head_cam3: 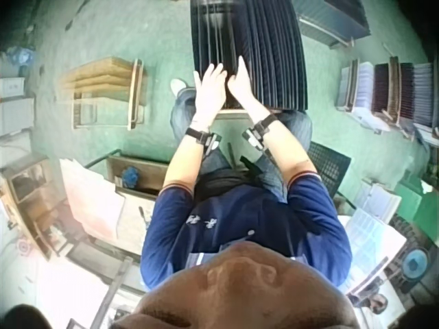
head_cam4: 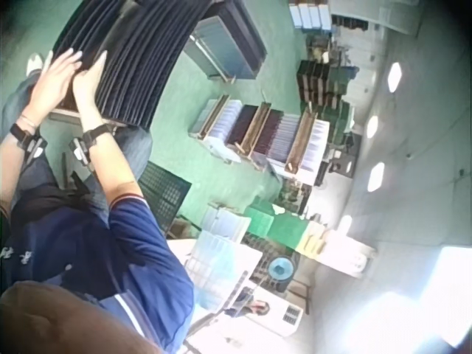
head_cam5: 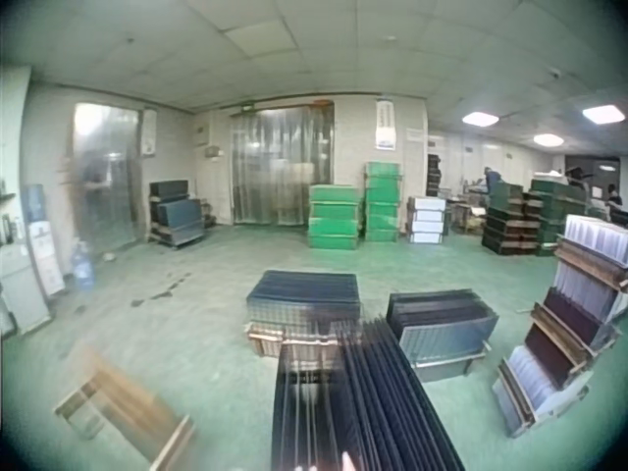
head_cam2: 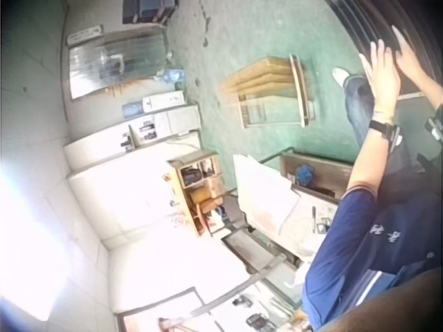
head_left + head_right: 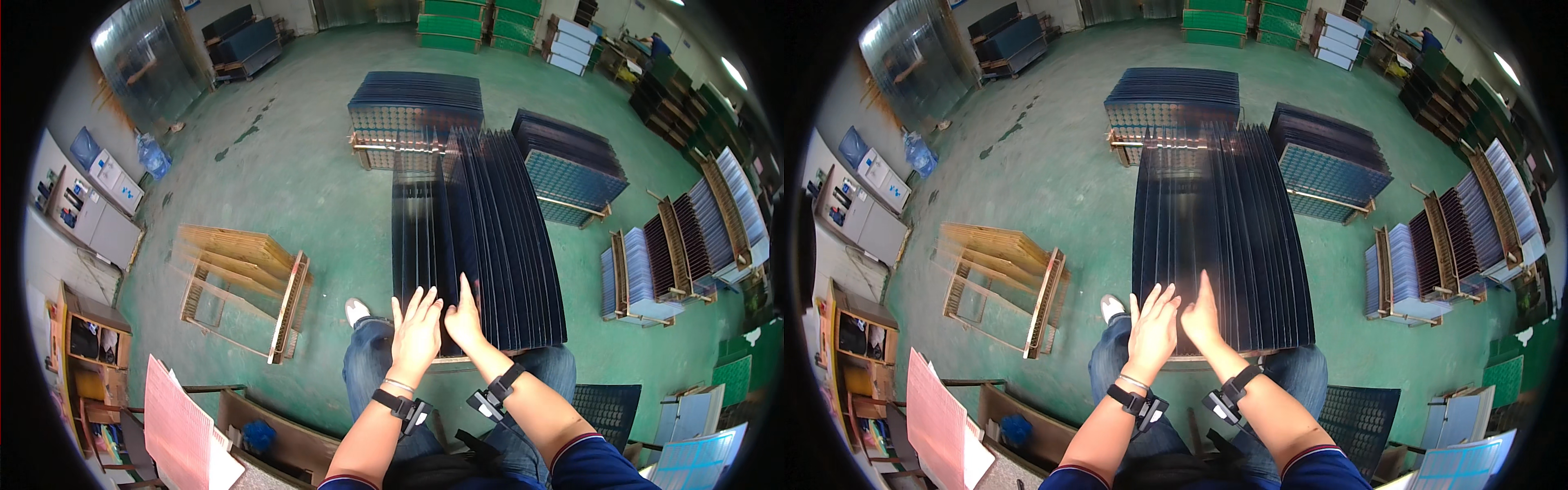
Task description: Inspecting and placing metal mesh sheets onto a drying or storage rack in a fabrication facility.
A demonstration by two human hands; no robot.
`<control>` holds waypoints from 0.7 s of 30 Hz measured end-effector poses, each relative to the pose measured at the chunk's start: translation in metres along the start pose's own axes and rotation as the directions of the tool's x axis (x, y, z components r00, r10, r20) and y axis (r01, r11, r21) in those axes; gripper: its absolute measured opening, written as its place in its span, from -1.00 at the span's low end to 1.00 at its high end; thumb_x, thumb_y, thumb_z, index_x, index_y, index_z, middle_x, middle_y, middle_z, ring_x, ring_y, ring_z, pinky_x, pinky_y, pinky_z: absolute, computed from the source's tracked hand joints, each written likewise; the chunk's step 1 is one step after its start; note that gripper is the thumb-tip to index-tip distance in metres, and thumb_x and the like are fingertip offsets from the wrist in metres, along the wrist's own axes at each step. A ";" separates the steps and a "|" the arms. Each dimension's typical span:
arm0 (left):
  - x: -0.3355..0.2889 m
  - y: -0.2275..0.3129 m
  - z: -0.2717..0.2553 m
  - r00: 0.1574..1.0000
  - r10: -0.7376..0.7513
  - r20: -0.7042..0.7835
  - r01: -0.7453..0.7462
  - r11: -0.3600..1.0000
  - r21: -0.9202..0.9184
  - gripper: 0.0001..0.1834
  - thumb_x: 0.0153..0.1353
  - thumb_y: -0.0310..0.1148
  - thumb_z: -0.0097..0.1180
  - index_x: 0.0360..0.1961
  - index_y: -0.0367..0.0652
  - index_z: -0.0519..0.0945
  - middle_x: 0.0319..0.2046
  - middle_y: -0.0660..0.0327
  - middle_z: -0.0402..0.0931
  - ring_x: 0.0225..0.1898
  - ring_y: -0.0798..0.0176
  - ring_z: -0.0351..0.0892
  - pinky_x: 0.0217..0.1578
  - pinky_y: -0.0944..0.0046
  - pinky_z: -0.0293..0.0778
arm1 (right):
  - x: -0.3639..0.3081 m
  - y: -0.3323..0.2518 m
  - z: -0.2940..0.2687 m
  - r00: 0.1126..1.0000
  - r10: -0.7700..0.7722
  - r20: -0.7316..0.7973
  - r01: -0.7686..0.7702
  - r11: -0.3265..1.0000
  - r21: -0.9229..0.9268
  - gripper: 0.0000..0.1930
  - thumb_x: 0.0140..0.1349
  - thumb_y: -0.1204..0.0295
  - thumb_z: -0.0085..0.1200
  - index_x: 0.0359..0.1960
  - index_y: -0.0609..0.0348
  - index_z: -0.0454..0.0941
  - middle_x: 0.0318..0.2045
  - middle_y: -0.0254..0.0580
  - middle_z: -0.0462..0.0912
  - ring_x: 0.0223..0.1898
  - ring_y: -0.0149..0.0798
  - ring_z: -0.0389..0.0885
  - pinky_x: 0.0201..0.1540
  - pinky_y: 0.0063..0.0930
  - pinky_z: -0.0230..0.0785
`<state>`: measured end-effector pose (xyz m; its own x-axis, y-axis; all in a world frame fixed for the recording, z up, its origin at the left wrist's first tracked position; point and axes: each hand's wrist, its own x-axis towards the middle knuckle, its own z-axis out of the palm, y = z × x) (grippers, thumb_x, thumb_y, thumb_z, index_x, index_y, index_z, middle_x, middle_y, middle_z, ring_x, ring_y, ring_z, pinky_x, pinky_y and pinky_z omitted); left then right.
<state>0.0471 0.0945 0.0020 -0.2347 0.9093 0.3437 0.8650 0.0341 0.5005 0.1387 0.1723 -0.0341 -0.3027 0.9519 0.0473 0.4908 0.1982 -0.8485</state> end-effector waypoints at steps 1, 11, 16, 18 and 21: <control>-0.001 0.000 0.000 1.000 -0.005 -0.008 0.005 1.000 0.000 -0.75 0.19 -0.47 -0.05 -0.10 -0.17 0.54 0.10 0.19 0.41 0.23 0.09 0.24 0.26 -0.27 -0.10 | 0.000 0.005 0.000 0.998 0.055 0.003 -0.055 0.996 -0.071 -0.35 0.07 0.65 -0.17 0.29 0.29 0.05 0.15 0.34 0.28 0.21 0.16 0.26 0.25 -0.24 0.15; -0.005 -0.003 0.002 1.000 0.012 0.016 -0.013 0.998 0.053 -0.70 0.19 -0.43 -0.05 -0.04 -0.15 0.51 0.16 0.21 0.35 0.28 0.16 0.18 0.28 -0.27 -0.15 | 0.016 -0.098 -0.118 0.853 0.343 0.394 -0.346 0.936 -0.066 -0.61 0.18 0.49 -0.03 0.06 0.35 0.34 -0.21 0.13 0.59 -0.21 -0.12 0.61 -0.12 -0.31 0.46; -0.010 -0.004 0.000 1.000 0.028 -0.009 -0.028 1.000 -0.004 -0.72 0.19 -0.45 -0.06 -0.06 -0.14 0.52 0.13 0.17 0.38 0.26 0.11 0.21 0.28 -0.27 -0.16 | -0.024 -0.132 -0.280 0.981 -0.050 0.185 0.032 0.995 0.098 -0.60 0.14 0.47 0.03 0.05 0.29 0.40 -0.15 -0.30 0.55 -0.15 -0.42 0.47 -0.06 -0.52 0.31; -0.007 -0.005 0.004 1.000 0.022 -0.021 -0.024 0.994 -0.102 -0.71 0.22 -0.43 -0.08 -0.04 -0.12 0.52 0.12 0.15 0.40 0.25 0.09 0.22 0.29 -0.25 -0.16 | -0.063 -0.131 -0.340 0.997 0.023 0.073 -0.046 0.943 0.330 -0.56 0.13 0.47 0.03 0.08 0.33 0.36 -0.15 -0.25 0.55 -0.16 -0.43 0.49 -0.08 -0.56 0.32; -0.005 -0.009 0.012 0.995 -0.037 -0.095 0.005 0.949 -0.317 -0.68 0.26 -0.44 -0.10 0.03 -0.12 0.49 0.11 0.08 0.39 0.25 0.03 0.22 0.30 -0.09 -0.05 | -0.122 -0.116 -0.398 0.985 -0.056 -0.162 0.122 0.895 0.430 -0.48 0.16 0.43 0.00 0.14 0.41 0.25 -0.07 -0.09 0.50 -0.10 -0.35 0.50 -0.01 -0.51 0.32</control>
<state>0.0462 0.0944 -0.0139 -0.3073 0.8640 0.3989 0.6790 -0.0946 0.7280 0.4439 0.1258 0.2683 -0.1936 0.9645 0.1798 0.0512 0.1930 -0.9799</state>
